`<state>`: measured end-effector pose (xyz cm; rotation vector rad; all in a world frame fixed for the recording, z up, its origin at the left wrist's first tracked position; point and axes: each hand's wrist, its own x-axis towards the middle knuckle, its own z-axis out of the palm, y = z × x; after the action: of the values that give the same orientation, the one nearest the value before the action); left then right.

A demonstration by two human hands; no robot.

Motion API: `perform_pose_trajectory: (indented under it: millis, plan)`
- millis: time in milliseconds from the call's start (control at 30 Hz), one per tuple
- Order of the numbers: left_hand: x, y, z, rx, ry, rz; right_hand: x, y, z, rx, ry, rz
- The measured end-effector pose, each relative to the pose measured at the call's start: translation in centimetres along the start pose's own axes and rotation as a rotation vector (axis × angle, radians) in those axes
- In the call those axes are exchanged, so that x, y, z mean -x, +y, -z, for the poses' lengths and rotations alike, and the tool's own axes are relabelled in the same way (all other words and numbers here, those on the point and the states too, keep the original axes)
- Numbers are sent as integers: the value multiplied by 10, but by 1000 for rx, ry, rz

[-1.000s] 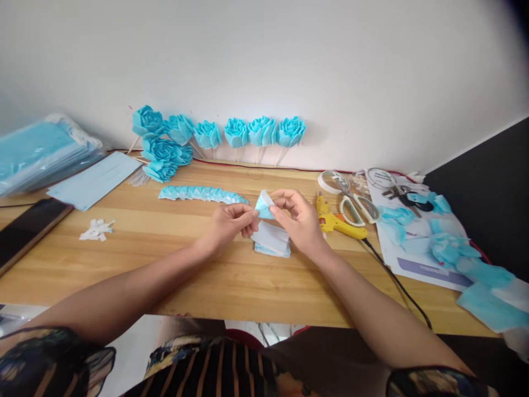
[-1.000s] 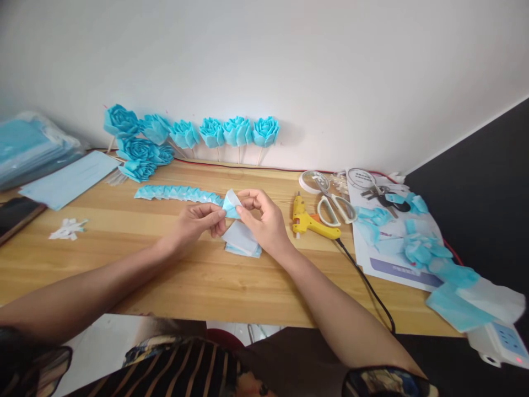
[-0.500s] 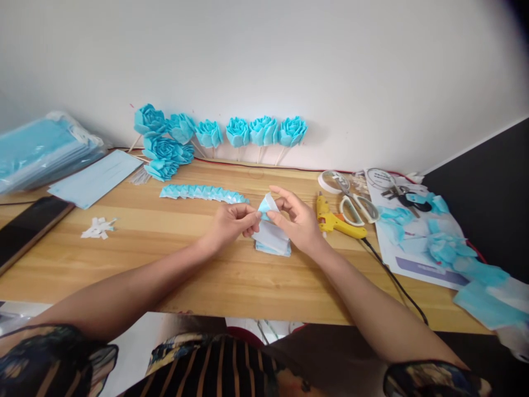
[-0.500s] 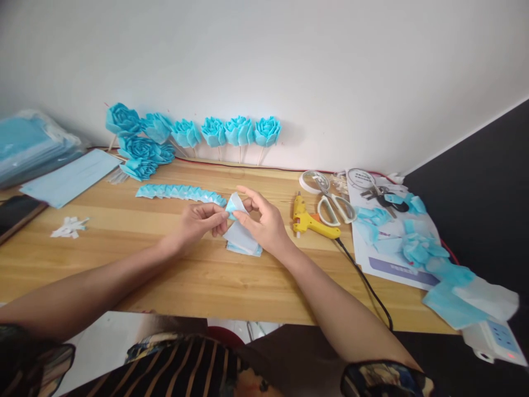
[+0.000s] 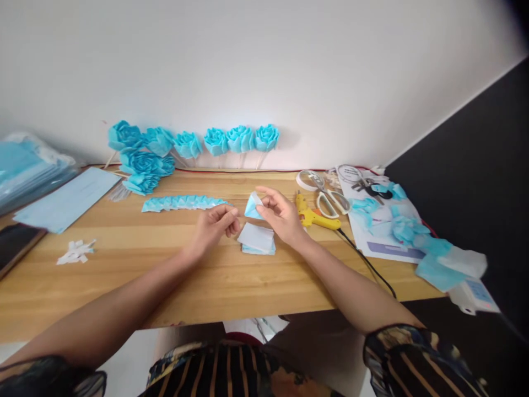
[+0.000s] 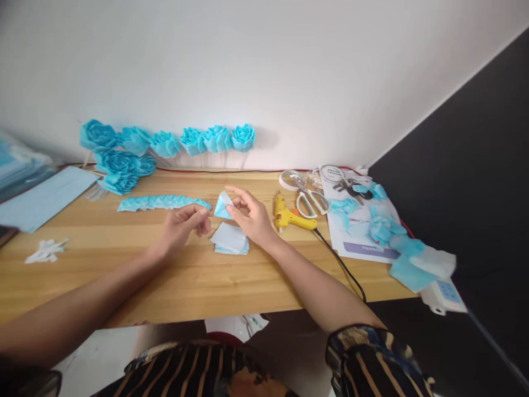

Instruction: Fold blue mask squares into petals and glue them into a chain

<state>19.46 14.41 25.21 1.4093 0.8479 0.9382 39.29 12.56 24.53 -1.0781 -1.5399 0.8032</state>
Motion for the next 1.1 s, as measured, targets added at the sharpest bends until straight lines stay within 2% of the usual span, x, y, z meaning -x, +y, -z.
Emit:
perform_pose_trajectory:
  millis: [133,433,667,1100]
  plan:
    - [2,2,3,-48,-12,-24,-1,-2,1,5,14,-25]
    - [3,4,3,-154,55,-91,2,-8,-1,14,-2,-73]
    - [0,-5,0,-48,78,-104,2,-8,1,47,27,-49]
    - [-1,-5,-4,-83,-12,-57,3,-5,0,115,22,33]
